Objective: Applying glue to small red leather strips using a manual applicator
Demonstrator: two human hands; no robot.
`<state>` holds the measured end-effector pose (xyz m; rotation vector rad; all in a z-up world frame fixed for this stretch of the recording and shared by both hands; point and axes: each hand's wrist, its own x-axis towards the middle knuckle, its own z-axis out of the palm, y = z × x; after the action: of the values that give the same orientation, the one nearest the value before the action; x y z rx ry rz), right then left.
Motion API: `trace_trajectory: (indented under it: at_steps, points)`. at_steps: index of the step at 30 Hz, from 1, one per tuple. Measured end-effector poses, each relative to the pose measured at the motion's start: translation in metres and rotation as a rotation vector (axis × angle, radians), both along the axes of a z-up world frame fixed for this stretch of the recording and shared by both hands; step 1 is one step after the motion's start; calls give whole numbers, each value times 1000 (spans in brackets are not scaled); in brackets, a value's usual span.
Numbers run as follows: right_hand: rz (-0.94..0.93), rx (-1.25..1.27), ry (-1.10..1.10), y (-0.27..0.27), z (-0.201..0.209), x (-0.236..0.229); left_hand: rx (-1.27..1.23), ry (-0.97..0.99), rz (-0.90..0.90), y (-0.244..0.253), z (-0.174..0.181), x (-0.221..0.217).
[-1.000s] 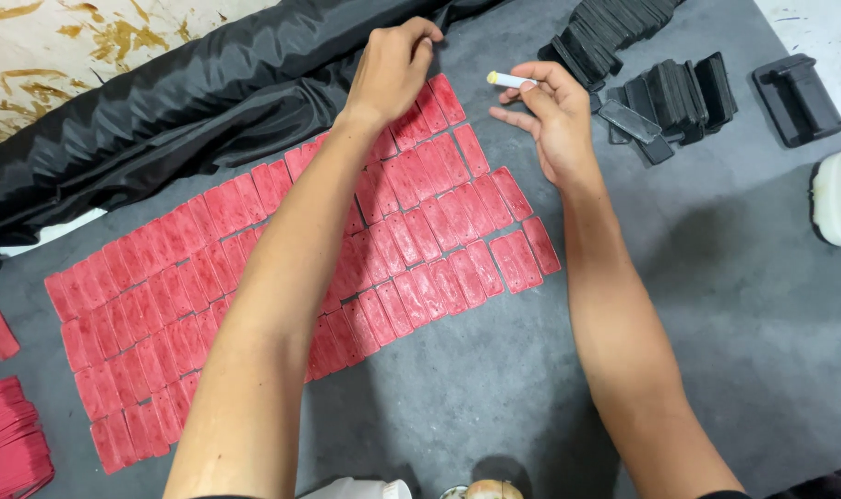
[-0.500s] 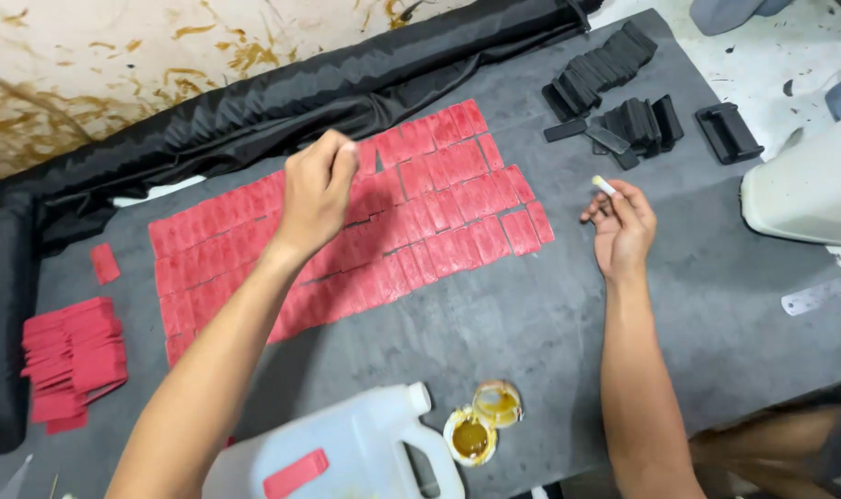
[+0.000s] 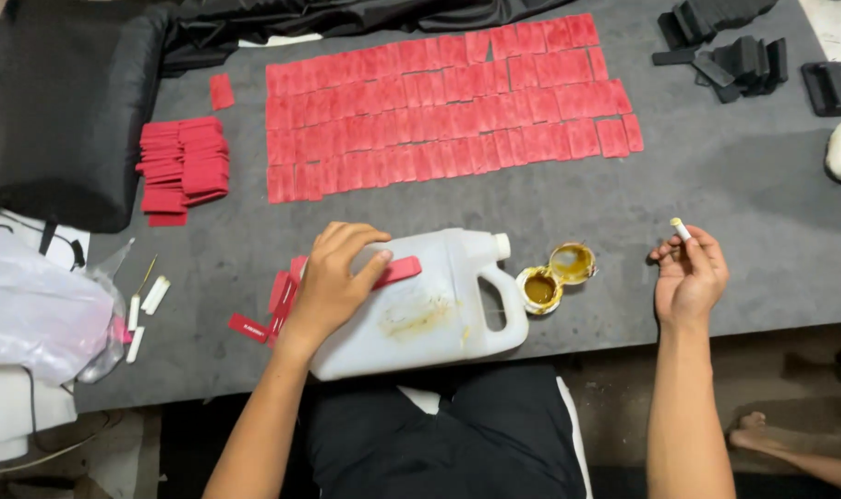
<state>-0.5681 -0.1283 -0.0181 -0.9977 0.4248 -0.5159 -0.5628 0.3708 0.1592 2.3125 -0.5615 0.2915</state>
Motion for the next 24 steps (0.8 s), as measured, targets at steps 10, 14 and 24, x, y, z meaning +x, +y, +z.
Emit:
trace_trajectory:
  at_steps: [10, 14, 24]
  points:
    - [0, -13, 50, 51, 27, -87, 110, 75, -49, 20, -28, -24]
    - [5, -52, 48, 70, 38, -108, 89, -118, 4, 22, -22, -37]
    - [229, -943, 175, 133, 65, -102, 125, -288, 1, 3, -52, -81]
